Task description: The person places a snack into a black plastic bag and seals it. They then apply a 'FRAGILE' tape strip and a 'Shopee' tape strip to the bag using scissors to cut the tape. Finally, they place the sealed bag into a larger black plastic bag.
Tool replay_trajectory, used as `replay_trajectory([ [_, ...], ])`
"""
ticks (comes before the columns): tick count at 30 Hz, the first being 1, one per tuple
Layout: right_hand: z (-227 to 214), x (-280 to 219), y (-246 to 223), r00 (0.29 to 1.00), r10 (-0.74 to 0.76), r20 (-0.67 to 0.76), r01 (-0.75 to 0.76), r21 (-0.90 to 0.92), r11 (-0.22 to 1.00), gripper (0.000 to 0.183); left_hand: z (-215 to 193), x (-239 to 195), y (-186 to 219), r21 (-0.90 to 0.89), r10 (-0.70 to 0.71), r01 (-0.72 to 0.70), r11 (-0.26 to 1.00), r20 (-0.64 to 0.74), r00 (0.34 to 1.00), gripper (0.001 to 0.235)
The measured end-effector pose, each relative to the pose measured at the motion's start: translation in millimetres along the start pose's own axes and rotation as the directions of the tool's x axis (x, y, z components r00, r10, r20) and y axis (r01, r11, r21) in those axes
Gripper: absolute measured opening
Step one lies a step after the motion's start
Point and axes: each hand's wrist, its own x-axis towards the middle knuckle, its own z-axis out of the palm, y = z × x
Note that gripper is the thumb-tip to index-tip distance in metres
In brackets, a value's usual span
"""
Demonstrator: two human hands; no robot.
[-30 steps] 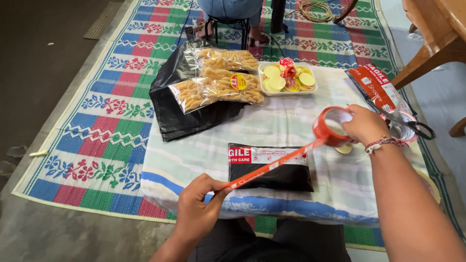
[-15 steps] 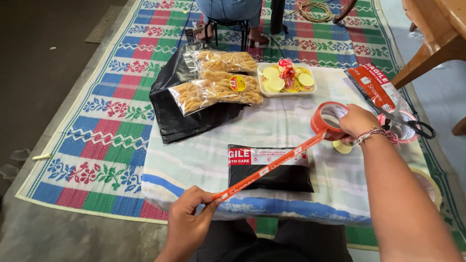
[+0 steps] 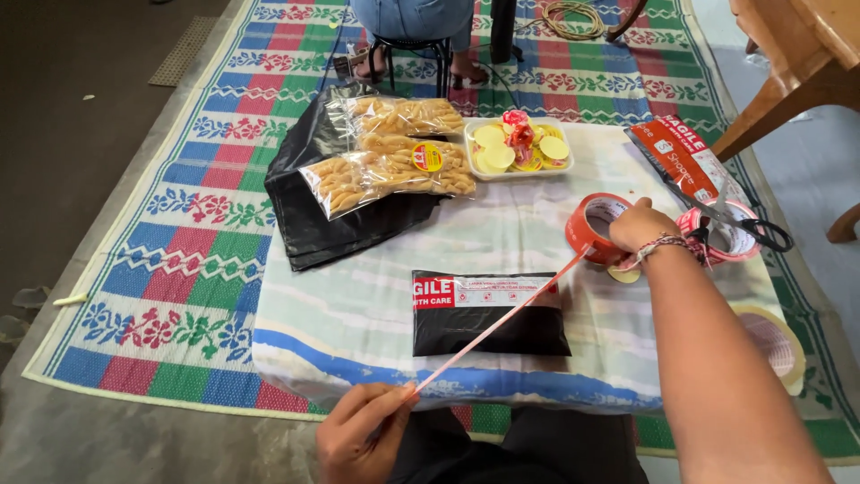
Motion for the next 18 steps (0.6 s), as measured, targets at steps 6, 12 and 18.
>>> replay_trajectory([
  [6, 4, 10, 11, 1.0, -0.024, -0.003, 0.024, -0.037, 0.999, 0.057, -1, -12, 9, 0.014, 0.003, -0.003, 1.0, -0.01, 1.0, 0.019],
  [12, -13, -17, 22, 0.994, -0.106, -0.015, 0.106, 0.026, 0.994, 0.041, 4, -13, 25, -0.033, 0.047, -0.045, 0.998, 0.043, 0.998, 0.009],
  [18, -24, -15, 32, 0.995, -0.098, -0.014, 0.098, -0.017, 0.995, 0.06, 0, -22, 21, -0.035, -0.049, 0.052, 0.998, 0.089, 0.995, 0.01],
])
